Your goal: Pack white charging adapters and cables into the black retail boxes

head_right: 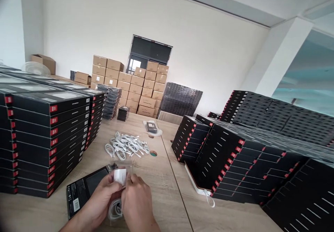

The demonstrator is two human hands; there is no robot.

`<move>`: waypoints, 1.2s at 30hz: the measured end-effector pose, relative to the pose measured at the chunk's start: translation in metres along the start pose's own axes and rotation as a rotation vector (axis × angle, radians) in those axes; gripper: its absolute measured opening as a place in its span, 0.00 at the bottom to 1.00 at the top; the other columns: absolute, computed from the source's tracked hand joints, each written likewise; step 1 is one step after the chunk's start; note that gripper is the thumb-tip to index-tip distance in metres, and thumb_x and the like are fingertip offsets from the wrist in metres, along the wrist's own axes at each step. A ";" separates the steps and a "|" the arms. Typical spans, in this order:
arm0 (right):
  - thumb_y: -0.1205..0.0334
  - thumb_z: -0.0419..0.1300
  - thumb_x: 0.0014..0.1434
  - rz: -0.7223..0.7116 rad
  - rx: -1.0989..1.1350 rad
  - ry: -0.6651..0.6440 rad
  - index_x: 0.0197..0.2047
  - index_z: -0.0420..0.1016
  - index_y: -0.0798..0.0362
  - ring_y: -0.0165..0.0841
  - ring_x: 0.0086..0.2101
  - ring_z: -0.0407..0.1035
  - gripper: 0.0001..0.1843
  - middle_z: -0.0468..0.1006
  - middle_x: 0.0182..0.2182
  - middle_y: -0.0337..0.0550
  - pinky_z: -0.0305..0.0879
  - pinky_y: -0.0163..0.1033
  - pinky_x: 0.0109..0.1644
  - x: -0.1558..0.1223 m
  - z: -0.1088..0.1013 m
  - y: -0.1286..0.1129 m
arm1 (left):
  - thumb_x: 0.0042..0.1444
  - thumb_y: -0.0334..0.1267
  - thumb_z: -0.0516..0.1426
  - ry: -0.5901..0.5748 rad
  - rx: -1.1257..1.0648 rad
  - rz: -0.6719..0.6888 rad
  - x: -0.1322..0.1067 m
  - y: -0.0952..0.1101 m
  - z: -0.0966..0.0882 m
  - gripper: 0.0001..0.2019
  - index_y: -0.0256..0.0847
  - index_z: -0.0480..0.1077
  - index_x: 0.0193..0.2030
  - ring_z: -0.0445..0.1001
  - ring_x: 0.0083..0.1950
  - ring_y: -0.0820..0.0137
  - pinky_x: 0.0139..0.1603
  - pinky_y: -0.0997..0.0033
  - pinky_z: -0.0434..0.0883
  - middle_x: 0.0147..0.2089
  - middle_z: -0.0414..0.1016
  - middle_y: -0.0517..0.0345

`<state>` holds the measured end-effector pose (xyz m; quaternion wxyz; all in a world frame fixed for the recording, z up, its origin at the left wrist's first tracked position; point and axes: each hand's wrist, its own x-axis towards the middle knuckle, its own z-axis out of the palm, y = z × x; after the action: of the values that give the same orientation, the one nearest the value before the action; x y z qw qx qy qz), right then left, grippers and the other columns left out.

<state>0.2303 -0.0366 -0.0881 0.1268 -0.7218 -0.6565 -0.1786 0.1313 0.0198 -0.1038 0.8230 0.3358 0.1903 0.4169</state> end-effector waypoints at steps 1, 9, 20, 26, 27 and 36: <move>0.75 0.55 0.53 0.015 0.015 -0.008 0.43 0.80 0.53 0.39 0.34 0.73 0.17 0.79 0.32 0.47 0.65 0.39 0.36 -0.001 -0.002 0.000 | 0.38 0.30 0.63 -0.011 -0.004 -0.004 0.000 0.001 -0.001 0.15 0.38 0.77 0.37 0.78 0.35 0.65 0.39 0.69 0.71 0.34 0.81 0.55; 0.72 0.55 0.56 -0.001 0.445 0.018 0.65 0.63 0.38 0.43 0.58 0.63 0.35 0.69 0.58 0.46 0.65 0.49 0.59 -0.011 0.001 0.027 | 0.36 0.27 0.64 0.009 -0.135 -0.064 -0.001 0.021 -0.009 0.21 0.40 0.76 0.42 0.80 0.38 0.64 0.46 0.64 0.73 0.41 0.82 0.53; 0.76 0.49 0.56 -0.030 0.738 0.094 0.67 0.60 0.41 0.37 0.58 0.63 0.37 0.70 0.59 0.41 0.63 0.45 0.63 -0.011 0.009 0.014 | 0.37 0.23 0.61 -0.028 -0.226 -0.088 0.000 0.025 -0.015 0.24 0.40 0.76 0.45 0.79 0.38 0.66 0.47 0.65 0.74 0.40 0.82 0.53; 0.65 0.49 0.66 0.001 0.849 0.091 0.62 0.69 0.40 0.37 0.57 0.66 0.23 0.72 0.59 0.42 0.63 0.46 0.62 -0.009 0.012 0.028 | 0.37 0.22 0.60 -0.037 -0.207 -0.065 0.003 0.020 -0.015 0.22 0.39 0.76 0.42 0.78 0.41 0.64 0.49 0.61 0.74 0.41 0.82 0.52; 0.65 0.49 0.66 -0.007 0.828 0.100 0.62 0.68 0.40 0.37 0.57 0.67 0.23 0.72 0.58 0.43 0.64 0.46 0.62 -0.009 0.015 0.028 | 0.37 0.22 0.60 -0.039 -0.208 -0.061 0.003 0.019 -0.015 0.22 0.39 0.76 0.42 0.78 0.42 0.64 0.49 0.60 0.74 0.42 0.82 0.52; 0.65 0.46 0.67 0.027 0.868 0.263 0.67 0.60 0.42 0.38 0.59 0.63 0.26 0.68 0.60 0.45 0.60 0.44 0.63 -0.012 0.037 0.008 | 0.39 0.22 0.61 -0.067 -0.212 -0.047 -0.006 0.021 -0.014 0.28 0.41 0.74 0.50 0.79 0.43 0.67 0.49 0.68 0.73 0.45 0.82 0.55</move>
<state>0.2410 -0.0325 -0.1264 0.5024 -0.5814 -0.6396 0.0247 0.1079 0.0296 -0.0989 0.8693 0.2559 0.1254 0.4039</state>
